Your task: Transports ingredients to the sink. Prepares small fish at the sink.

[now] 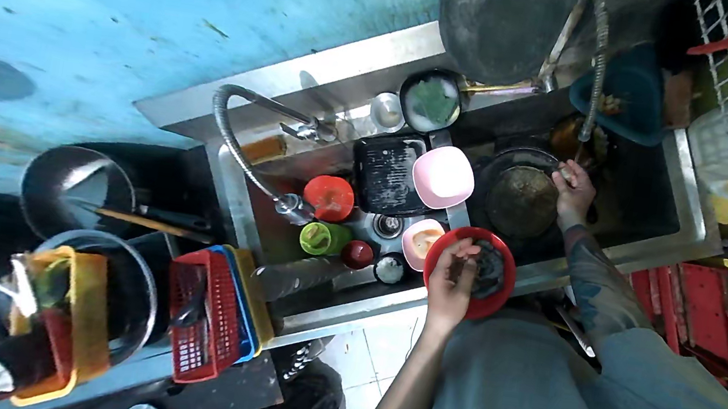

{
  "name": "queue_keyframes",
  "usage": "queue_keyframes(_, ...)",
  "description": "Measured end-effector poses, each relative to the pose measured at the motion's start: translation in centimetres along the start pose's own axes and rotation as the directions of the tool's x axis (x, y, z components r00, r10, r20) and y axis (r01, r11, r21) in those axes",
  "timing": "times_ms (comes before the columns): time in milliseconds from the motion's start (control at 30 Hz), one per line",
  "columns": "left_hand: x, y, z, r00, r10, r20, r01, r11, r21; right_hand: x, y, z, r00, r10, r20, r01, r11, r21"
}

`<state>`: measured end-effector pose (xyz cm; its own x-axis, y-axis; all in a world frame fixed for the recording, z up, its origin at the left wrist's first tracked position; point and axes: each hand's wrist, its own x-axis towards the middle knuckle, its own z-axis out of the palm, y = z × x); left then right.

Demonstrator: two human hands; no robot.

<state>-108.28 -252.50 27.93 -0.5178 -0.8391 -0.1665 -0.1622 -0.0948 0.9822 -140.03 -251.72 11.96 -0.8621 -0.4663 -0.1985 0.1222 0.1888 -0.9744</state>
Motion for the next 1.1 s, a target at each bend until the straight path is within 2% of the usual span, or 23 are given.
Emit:
queue_keyframes(167, 0.0, 0.0, -0.3, 1.0, -0.006, 0.004, 0.006, 1.0, -0.002, 0.0, -0.2, -0.3, 0.999, 0.007, -0.049, -0.006, 1.0, 0.015)
queue_keyframes(300, -0.1, 0.0, -0.5, 1.0, -0.01, 0.012, 0.01, 1.0, -0.004, 0.2, -0.4, -0.2, 0.998, 0.052, -0.045, -0.052, 0.999, 0.006)
queue_keyframes(433, -0.2, 0.2, -1.0, 1.0, -0.016, 0.016, 0.016, 1.0, -0.001, 0.6, -0.3, -0.3, 0.993, 0.121, -0.005, -0.121, 0.988, -0.099)
queue_keyframes(567, -0.6, 0.3, -1.6, 1.0, -0.019, 0.012, 0.019, 1.0, -0.011, 0.8, 0.0, -0.1, 0.989, 0.147, 0.01, -0.146, 0.985, -0.092)
queue_keyframes(700, -1.1, 0.3, -2.3, 1.0, -0.023, -0.001, 0.023, 1.0, -0.014, 0.4, -0.5, 0.2, 0.946, 0.282, 0.162, -0.238, 0.94, -0.246)
queue_keyframes(767, -1.3, 0.3, -2.5, 1.0, -0.027, -0.007, 0.027, 0.999, -0.021, 0.3, -0.8, 0.5, 0.852, 0.422, 0.31, -0.286, 0.871, -0.399)
queue_keyframes(833, -1.5, 0.2, -2.8, 0.999, -0.039, -0.015, 0.039, 0.999, -0.023, 0.7, 0.3, 1.0, 0.772, 0.489, 0.406, -0.211, 0.8, -0.562)
queue_keyframes(900, -1.7, 0.2, -3.0, 0.998, -0.051, -0.022, 0.051, 0.998, -0.021, 1.6, 1.2, 1.3, 0.746, 0.48, 0.462, -0.031, 0.718, -0.696)
queue_keyframes(933, -1.7, 0.2, -3.1, 0.998, -0.053, -0.024, 0.052, 0.998, -0.019, 1.8, 1.1, 1.6, 0.75, 0.462, 0.473, 0.022, 0.697, -0.717)
queue_keyframes(1033, -2.0, 0.3, -3.7, 0.998, -0.041, -0.04, 0.04, 0.999, -0.029, 0.2, -2.2, 3.2, 0.79, 0.406, 0.459, -0.078, 0.809, -0.583)
queue_keyframes(1067, -2.1, 0.2, -3.8, 0.998, -0.04, -0.047, 0.038, 0.999, -0.036, 0.2, -2.6, 3.5, 0.791, 0.393, 0.469, -0.029, 0.79, -0.613)
queue_keyframes(1100, -2.2, 0.1, -3.9, 0.998, -0.043, -0.052, 0.041, 0.998, -0.04, 0.6, -2.6, 3.7, 0.776, 0.395, 0.491, 0.068, 0.723, -0.688)
